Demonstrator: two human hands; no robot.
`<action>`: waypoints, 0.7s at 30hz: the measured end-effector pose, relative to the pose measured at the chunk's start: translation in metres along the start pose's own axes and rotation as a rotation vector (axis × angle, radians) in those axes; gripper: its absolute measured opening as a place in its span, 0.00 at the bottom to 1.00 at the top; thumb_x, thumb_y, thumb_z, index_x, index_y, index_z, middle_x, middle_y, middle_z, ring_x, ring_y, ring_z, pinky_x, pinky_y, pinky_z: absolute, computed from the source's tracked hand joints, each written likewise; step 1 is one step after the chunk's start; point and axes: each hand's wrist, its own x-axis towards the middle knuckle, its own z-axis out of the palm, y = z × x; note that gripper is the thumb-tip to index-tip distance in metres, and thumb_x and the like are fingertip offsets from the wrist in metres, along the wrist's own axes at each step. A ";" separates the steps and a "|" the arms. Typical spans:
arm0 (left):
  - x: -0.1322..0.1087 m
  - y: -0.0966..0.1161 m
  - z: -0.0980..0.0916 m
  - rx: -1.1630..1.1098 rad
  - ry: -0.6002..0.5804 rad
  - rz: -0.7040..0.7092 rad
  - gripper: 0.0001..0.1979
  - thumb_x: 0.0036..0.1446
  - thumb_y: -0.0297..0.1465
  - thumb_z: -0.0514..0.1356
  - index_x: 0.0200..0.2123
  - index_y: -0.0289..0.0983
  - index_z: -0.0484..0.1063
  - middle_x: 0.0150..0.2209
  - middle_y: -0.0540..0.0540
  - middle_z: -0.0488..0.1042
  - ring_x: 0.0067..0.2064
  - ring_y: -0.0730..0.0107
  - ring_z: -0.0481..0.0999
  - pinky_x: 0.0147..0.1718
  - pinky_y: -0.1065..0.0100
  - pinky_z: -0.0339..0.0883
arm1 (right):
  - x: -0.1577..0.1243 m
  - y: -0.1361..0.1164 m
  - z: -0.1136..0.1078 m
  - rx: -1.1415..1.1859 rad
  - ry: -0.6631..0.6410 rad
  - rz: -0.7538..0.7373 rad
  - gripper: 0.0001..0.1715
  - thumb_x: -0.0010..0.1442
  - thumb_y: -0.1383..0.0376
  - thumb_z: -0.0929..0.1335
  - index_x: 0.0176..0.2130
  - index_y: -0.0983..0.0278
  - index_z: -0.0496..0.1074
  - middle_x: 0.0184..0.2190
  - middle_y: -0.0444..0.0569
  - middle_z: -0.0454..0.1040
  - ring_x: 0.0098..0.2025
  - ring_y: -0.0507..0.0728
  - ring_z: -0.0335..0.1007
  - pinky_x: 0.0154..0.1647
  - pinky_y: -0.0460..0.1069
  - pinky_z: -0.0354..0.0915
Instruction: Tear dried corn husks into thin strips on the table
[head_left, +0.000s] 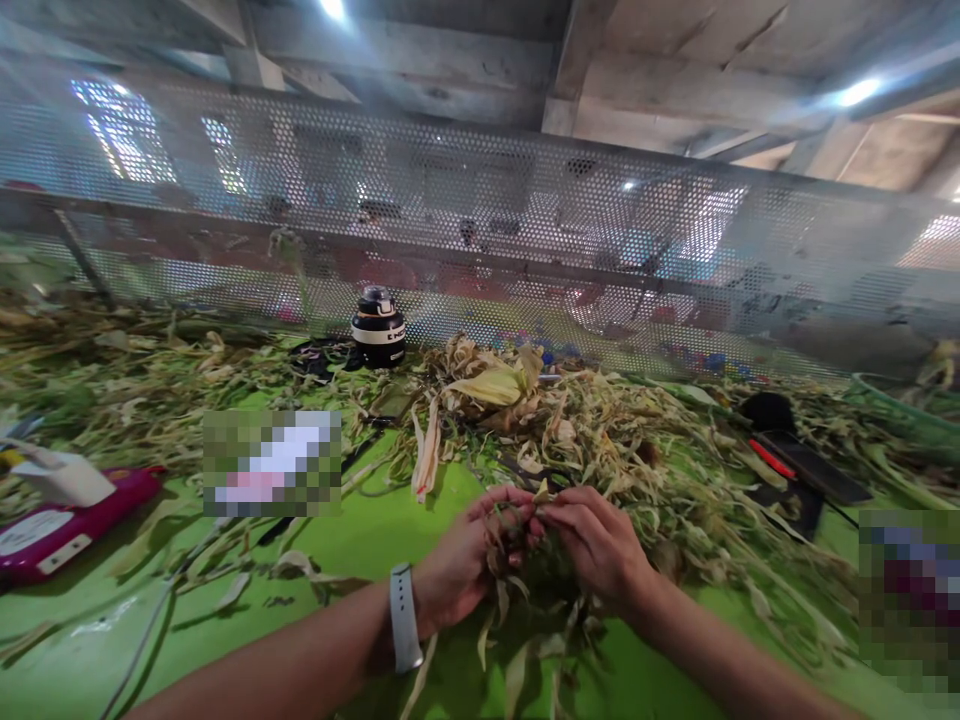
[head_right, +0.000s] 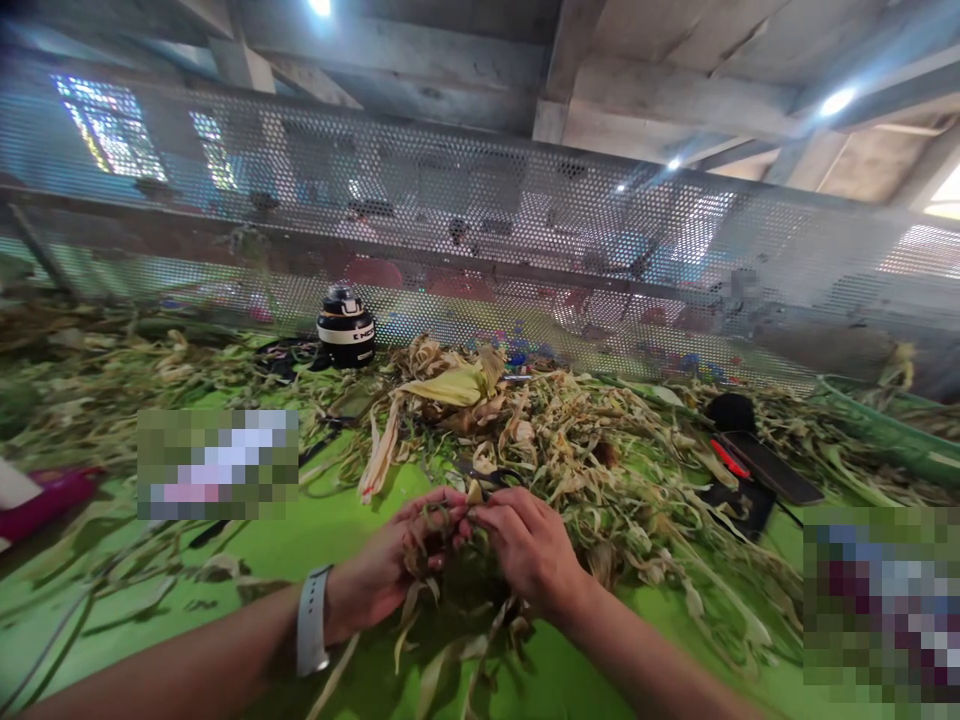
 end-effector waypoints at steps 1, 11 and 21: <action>0.000 0.000 0.001 0.007 -0.003 -0.003 0.13 0.40 0.31 0.68 0.29 0.34 0.69 0.23 0.50 0.71 0.22 0.80 0.67 0.17 0.80 0.51 | 0.000 -0.001 0.001 0.014 0.008 0.030 0.09 0.59 0.71 0.62 0.39 0.61 0.69 0.31 0.51 0.72 0.32 0.54 0.70 0.30 0.47 0.68; 0.000 -0.006 -0.004 0.258 -0.036 0.101 0.16 0.44 0.40 0.65 0.29 0.35 0.66 0.24 0.51 0.70 0.21 0.81 0.64 0.19 0.78 0.57 | -0.004 -0.017 0.011 0.491 0.009 0.536 0.06 0.59 0.67 0.63 0.40 0.61 0.61 0.28 0.44 0.68 0.27 0.51 0.69 0.27 0.44 0.67; 0.005 -0.005 -0.008 0.334 0.033 0.130 0.17 0.41 0.40 0.67 0.30 0.36 0.67 0.23 0.54 0.68 0.19 0.84 0.62 0.19 0.78 0.55 | -0.002 -0.013 0.011 0.539 0.056 0.596 0.10 0.57 0.66 0.65 0.40 0.62 0.60 0.30 0.45 0.69 0.29 0.51 0.69 0.28 0.44 0.68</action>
